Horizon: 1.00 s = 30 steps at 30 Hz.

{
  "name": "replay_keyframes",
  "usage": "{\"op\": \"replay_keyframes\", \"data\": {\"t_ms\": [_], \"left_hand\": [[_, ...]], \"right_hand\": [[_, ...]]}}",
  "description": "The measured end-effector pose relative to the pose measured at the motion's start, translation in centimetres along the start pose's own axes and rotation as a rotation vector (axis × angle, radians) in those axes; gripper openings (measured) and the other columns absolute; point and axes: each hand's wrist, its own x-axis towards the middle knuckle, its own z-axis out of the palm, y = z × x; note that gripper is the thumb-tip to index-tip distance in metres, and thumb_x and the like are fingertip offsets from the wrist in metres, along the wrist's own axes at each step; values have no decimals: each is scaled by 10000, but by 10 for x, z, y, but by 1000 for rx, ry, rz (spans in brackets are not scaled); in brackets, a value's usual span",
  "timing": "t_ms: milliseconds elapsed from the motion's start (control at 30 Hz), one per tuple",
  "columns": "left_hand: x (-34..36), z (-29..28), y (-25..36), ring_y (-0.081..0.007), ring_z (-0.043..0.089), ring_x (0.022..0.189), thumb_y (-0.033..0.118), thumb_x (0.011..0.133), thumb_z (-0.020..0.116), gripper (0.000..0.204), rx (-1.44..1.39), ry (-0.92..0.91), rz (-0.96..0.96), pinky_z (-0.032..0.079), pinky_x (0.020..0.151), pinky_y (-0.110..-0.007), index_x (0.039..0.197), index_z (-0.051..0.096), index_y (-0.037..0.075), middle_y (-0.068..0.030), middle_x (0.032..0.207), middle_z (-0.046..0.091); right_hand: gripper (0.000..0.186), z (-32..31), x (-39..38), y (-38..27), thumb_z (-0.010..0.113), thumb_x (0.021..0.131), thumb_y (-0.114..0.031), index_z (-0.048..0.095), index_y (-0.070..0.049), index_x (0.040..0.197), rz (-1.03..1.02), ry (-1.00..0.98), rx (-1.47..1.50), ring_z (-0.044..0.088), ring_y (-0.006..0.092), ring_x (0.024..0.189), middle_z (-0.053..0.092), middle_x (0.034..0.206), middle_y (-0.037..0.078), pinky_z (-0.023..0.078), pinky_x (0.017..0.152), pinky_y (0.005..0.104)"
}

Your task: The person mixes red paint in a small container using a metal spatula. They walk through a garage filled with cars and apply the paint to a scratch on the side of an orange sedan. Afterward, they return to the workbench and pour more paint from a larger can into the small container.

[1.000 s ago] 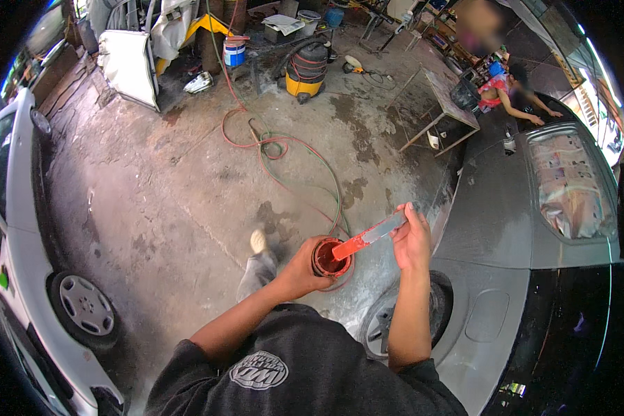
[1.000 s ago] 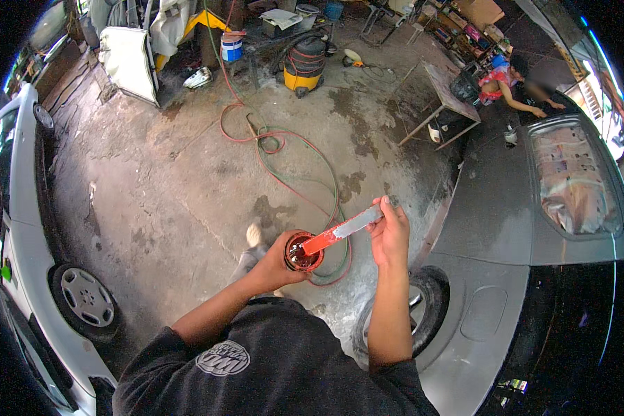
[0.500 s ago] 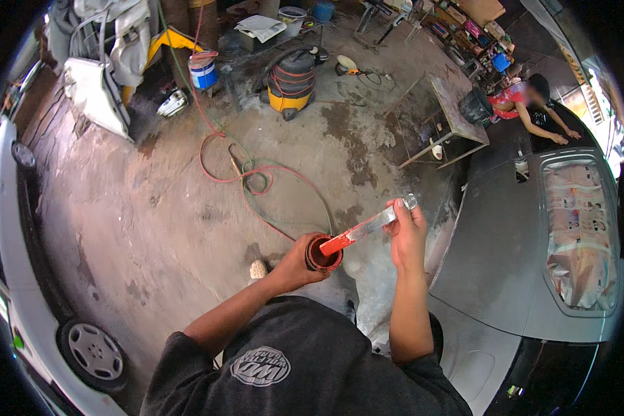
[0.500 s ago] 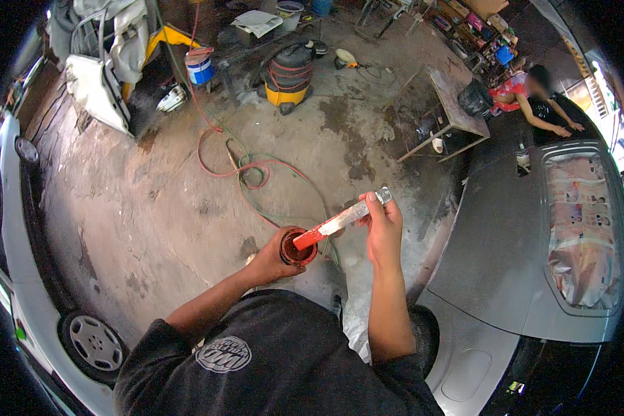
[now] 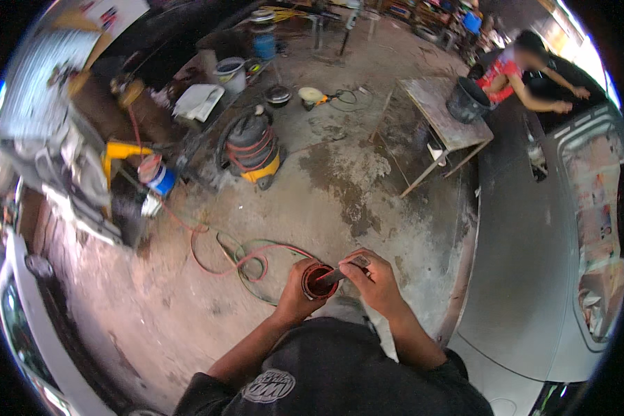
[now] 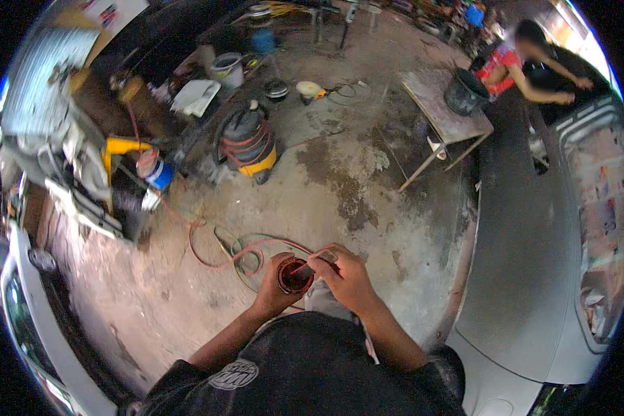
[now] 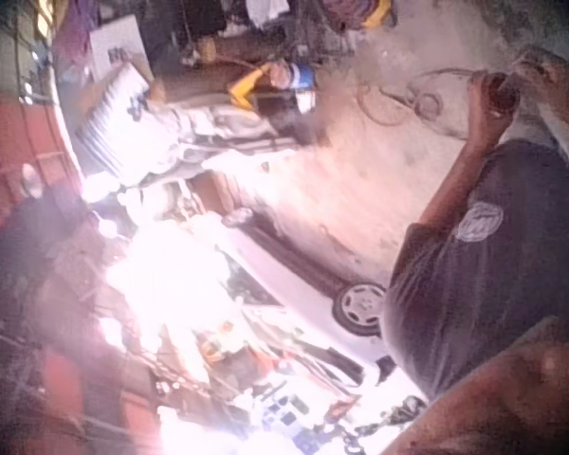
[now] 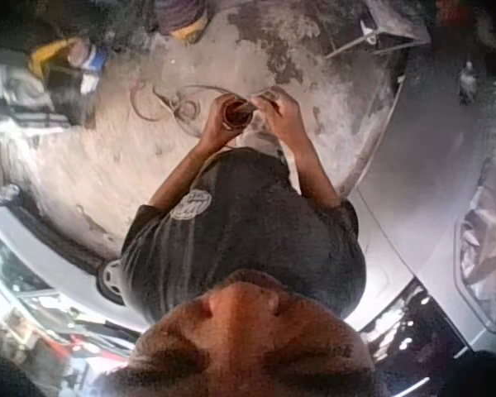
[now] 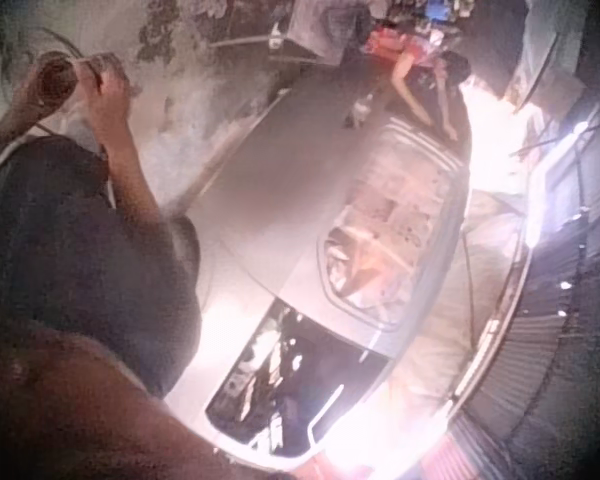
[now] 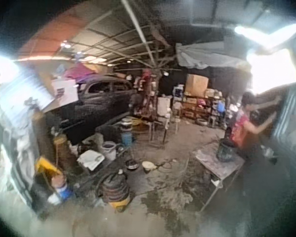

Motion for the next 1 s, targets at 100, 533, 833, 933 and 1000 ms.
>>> {"op": "replay_keyframes", "data": {"t_ms": [100,533,833,933,1000], "left_hand": [[83,18,-26,-355,522,1315,56,670,931,915,-50,-4,10,449,1102,-438,1438,433,52,-179,1383,497],[467,54,-119,-344,519,1333,38,681,919,889,-159,-61,-11,450,1108,-416,1434,447,33,-177,1398,486],[789,-23,-185,-369,512,1341,98,671,955,965,-125,-121,83,451,1120,-444,1469,414,69,-187,1419,482],[880,-28,-199,-392,494,1356,113,664,959,979,-100,-168,96,440,1131,-456,1473,411,73,-194,1434,480],[935,-22,-212,-394,486,1364,108,660,958,983,-151,-216,26,435,1137,-453,1475,410,73,-193,1440,478]], "right_hand": [[186,-61,70,-32,670,1030,-151,695,13,1114,269,-141,47,648,82,768,728,922,54,537,682,263],[309,-185,401,22,750,943,-154,653,-5,1196,-108,57,-430,732,271,956,717,1122,166,581,834,360],[243,-243,704,10,683,939,-46,691,-70,1180,-278,-66,-493,695,339,1068,714,1129,140,564,910,420],[248,-274,796,7,692,925,-41,701,-83,1169,-279,-4,-557,696,342,1053,712,1127,141,566,914,421],[257,-294,849,14,700,913,-39,700,-84,1166,-345,7,-551,698,342,1037,709,1123,143,568,906,425]]}}
